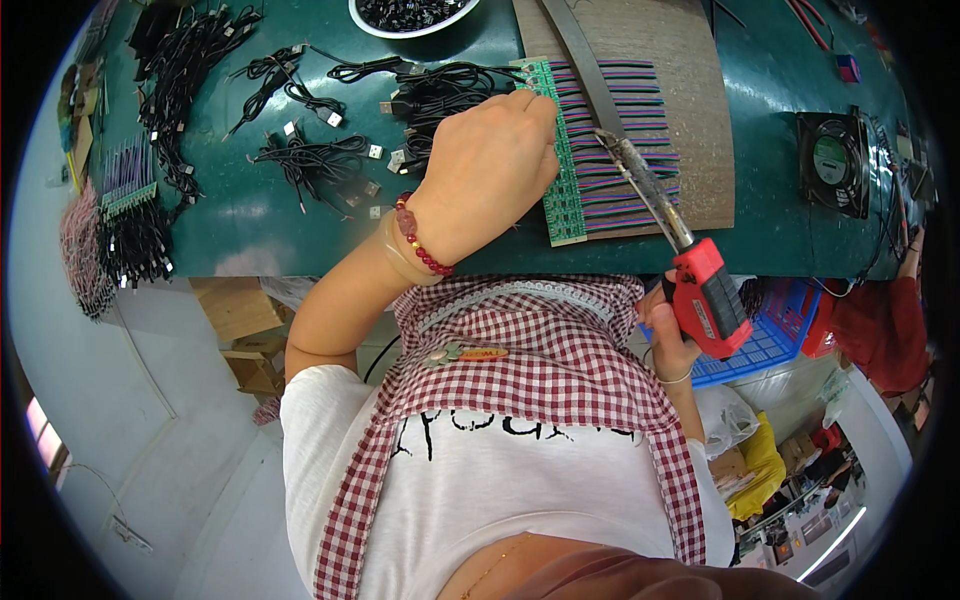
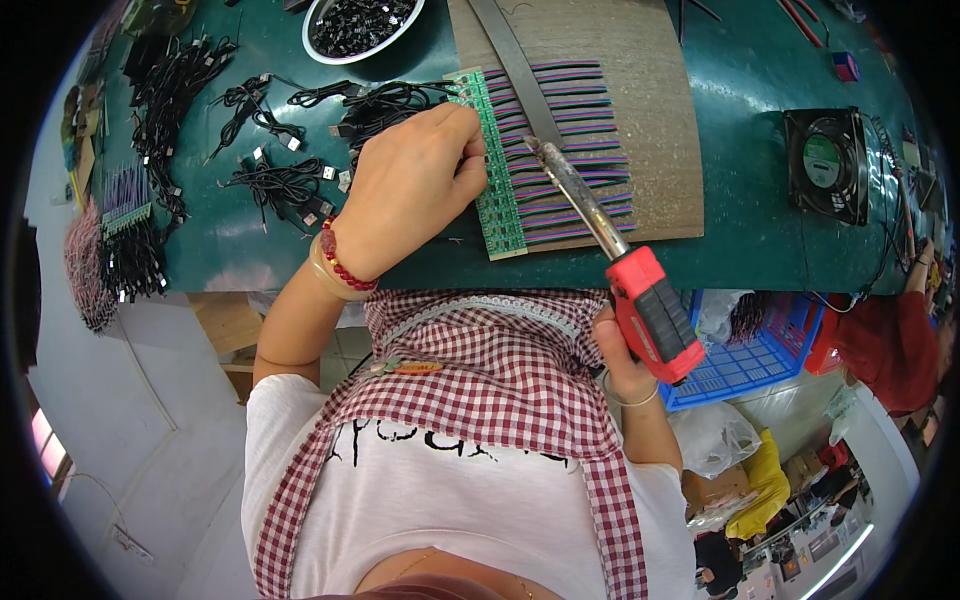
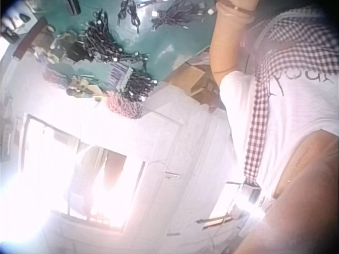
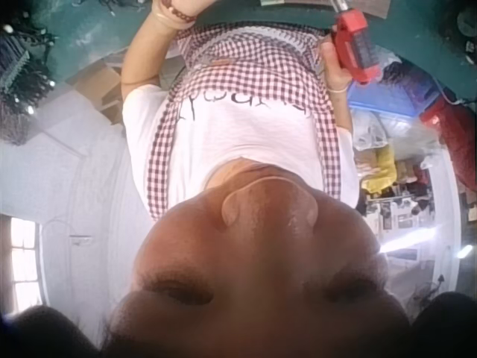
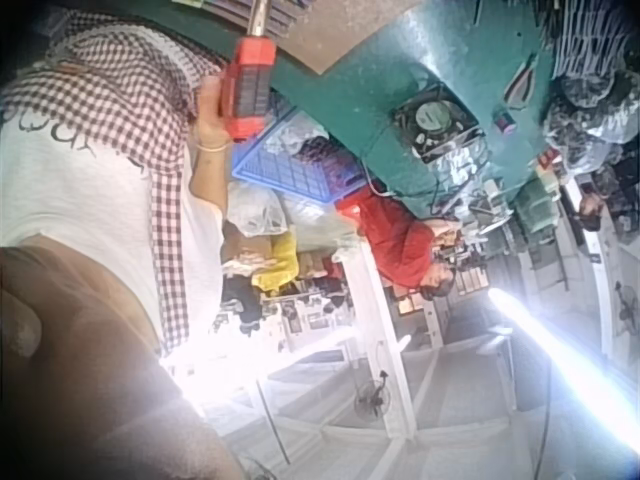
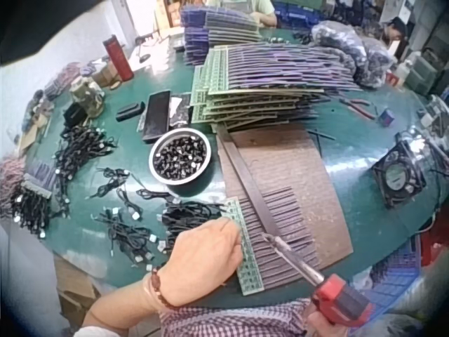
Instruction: The person positions wires from USB cables onto circuit boards and solders them in place using a soldering gun.
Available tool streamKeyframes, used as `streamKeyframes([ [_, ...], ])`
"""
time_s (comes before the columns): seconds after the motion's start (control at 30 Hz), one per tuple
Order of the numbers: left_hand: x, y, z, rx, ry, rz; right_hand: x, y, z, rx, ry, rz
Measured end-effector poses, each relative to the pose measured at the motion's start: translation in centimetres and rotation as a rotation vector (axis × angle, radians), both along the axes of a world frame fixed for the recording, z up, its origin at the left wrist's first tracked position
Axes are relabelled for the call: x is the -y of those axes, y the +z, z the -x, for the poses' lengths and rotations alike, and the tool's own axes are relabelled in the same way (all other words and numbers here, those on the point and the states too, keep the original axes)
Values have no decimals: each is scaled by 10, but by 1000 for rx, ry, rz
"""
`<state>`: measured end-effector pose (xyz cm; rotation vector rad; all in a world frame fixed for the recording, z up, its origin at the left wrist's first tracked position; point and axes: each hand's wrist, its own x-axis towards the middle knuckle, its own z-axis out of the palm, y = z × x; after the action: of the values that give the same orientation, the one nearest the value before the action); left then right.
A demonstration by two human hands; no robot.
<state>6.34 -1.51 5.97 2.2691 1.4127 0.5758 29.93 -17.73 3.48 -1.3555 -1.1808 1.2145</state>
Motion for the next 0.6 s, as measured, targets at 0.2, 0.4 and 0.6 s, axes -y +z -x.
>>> streamKeyframes([
  [0.2,0,0,-2,-53,4,-26,-9,8,8,-114,-118,-25],
  [0.4,2,3,-4,-149,10,-90,-13,9,7,-139,-138,-90],
  [0.6,10,11,3,-110,56,-198,-20,12,7,-190,-143,-157],
])
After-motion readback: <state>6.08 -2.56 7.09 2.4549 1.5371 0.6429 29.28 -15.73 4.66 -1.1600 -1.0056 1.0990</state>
